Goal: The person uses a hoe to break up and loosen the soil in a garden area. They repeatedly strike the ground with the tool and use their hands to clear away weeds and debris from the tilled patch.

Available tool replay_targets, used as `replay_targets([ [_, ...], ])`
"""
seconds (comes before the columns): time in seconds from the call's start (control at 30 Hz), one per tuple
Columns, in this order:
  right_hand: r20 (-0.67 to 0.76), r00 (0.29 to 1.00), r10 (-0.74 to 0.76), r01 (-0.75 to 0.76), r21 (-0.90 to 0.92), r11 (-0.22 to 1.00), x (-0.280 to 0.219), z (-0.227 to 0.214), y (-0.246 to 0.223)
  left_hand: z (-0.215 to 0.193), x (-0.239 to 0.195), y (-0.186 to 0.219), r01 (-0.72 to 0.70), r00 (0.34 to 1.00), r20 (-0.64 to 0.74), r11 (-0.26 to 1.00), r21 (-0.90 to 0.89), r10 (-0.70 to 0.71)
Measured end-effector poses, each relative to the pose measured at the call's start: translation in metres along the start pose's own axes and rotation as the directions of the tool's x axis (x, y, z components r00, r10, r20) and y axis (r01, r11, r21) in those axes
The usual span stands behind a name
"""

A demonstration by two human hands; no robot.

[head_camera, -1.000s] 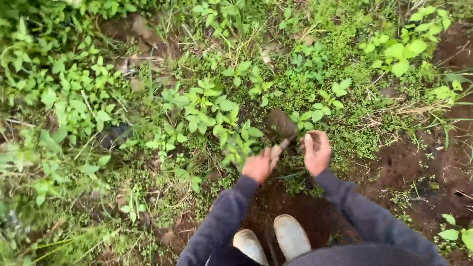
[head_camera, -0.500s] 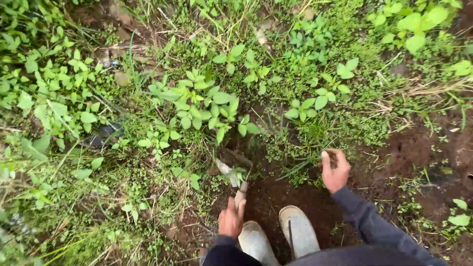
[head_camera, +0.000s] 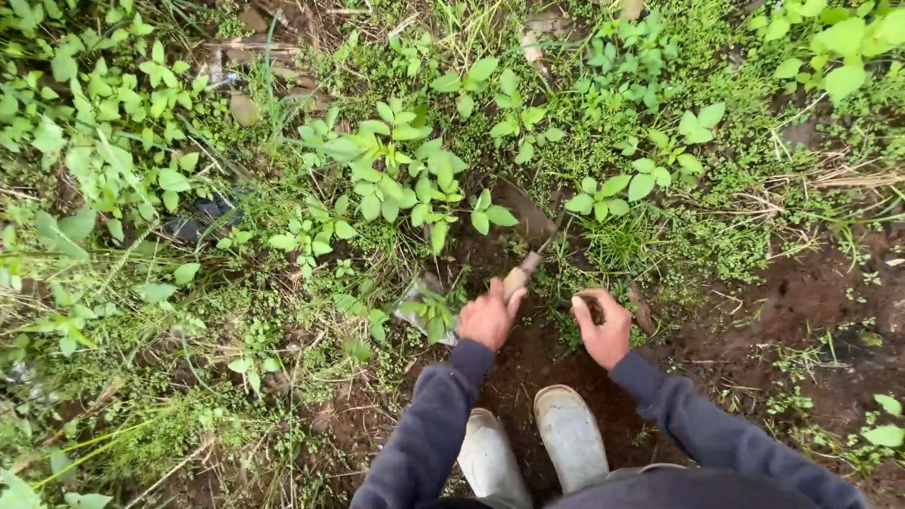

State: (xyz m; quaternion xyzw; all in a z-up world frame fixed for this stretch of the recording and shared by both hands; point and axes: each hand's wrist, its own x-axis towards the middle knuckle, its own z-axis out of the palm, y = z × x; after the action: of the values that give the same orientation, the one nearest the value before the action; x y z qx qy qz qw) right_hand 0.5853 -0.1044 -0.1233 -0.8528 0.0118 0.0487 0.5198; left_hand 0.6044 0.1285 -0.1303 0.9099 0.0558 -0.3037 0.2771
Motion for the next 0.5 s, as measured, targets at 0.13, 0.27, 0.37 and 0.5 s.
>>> replay_targets([
  [0.13, 0.022, 0.999, 0.033, -0.033, -0.006, 0.999, -0.009, -0.014, 0.013, 0.017, -0.059, -0.025, 0.063, 0.998, -0.011, 0.988, -0.138, -0.066],
  [0.27, -0.018, 1.000, 0.016, -0.017, -0.031, 0.999, -0.011, -0.013, 0.029, 0.042, -0.144, -0.067, 0.146, 0.988, -0.027, 0.977, -0.156, -0.151],
  [0.37, 0.059, 0.998, 0.022, -0.019, -0.055, 0.998, -0.028, 0.000, 0.033, 0.061, -0.198, -0.086, 0.322, 0.946, 0.081, 0.939, -0.119, -0.314],
  [0.5, 0.232, 0.971, -0.049, 0.065, -0.065, 0.996, -0.045, 0.016, 0.042, 0.046, -0.192, -0.084, 0.279, 0.960, 0.035, 0.960, -0.023, -0.278],
])
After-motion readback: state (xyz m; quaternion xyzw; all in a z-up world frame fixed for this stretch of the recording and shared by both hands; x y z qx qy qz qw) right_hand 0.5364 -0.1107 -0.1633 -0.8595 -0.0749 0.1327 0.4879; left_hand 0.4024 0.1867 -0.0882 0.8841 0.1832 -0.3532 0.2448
